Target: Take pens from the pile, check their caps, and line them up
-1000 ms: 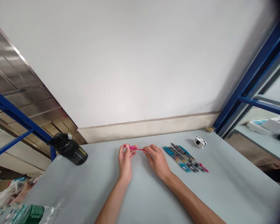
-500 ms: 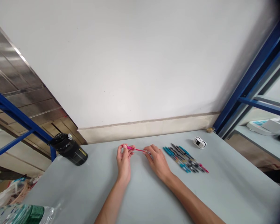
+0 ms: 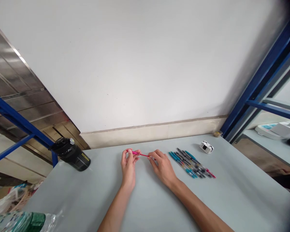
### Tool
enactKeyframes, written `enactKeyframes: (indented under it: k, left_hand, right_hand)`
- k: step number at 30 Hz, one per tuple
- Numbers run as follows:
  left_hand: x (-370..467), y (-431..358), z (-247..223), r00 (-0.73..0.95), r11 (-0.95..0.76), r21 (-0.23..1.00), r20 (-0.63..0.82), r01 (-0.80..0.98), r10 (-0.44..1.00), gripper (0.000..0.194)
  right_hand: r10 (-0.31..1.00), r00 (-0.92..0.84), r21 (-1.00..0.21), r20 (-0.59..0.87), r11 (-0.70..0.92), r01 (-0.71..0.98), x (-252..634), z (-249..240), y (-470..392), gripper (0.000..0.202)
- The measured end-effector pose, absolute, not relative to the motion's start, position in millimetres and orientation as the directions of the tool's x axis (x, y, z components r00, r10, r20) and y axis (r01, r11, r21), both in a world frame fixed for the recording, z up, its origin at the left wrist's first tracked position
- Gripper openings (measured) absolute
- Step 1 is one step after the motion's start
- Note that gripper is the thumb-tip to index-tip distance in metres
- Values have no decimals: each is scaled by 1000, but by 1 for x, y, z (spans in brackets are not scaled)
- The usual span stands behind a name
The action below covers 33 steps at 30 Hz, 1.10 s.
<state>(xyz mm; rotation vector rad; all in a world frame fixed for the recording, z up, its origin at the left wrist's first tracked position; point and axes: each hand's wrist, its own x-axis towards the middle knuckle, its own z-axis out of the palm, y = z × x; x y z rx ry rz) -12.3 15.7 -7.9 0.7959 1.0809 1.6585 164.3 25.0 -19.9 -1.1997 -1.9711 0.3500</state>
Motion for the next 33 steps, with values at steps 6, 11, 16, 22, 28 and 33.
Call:
enactKeyframes:
  k: [6, 11, 16, 22, 28, 33]
  left_hand:
    - [-7, 13, -7, -246, -104, 931, 16, -350, 969, 47]
    - [0, 9, -6, -166, -93, 952, 46, -292, 985, 46]
    - [3, 8, -4, -115, -101, 962, 73, -256, 991, 42]
    - [-1, 10, -3, -96, -111, 970, 92, -217, 991, 41]
    - [-3, 10, -6, -49, -111, 968, 102, -225, 994, 39]
    - [-1, 10, -6, -26, -120, 961, 118, -249, 993, 39]
  right_hand:
    - [854, -237, -653, 464, 510, 560, 163, -20, 23, 25]
    - [874, -246, -746, 418, 486, 456, 162, -21, 21, 22]
    - [869, -252, -781, 426, 494, 382, 163, -21, 21, 22]
    - [856, -306, -749, 416, 514, 419, 164, -16, 19, 30]
    - [869, -285, -769, 404, 492, 408, 164, -20, 20, 21]
    - [869, -286, -763, 404, 493, 418, 164, -21, 20, 24]
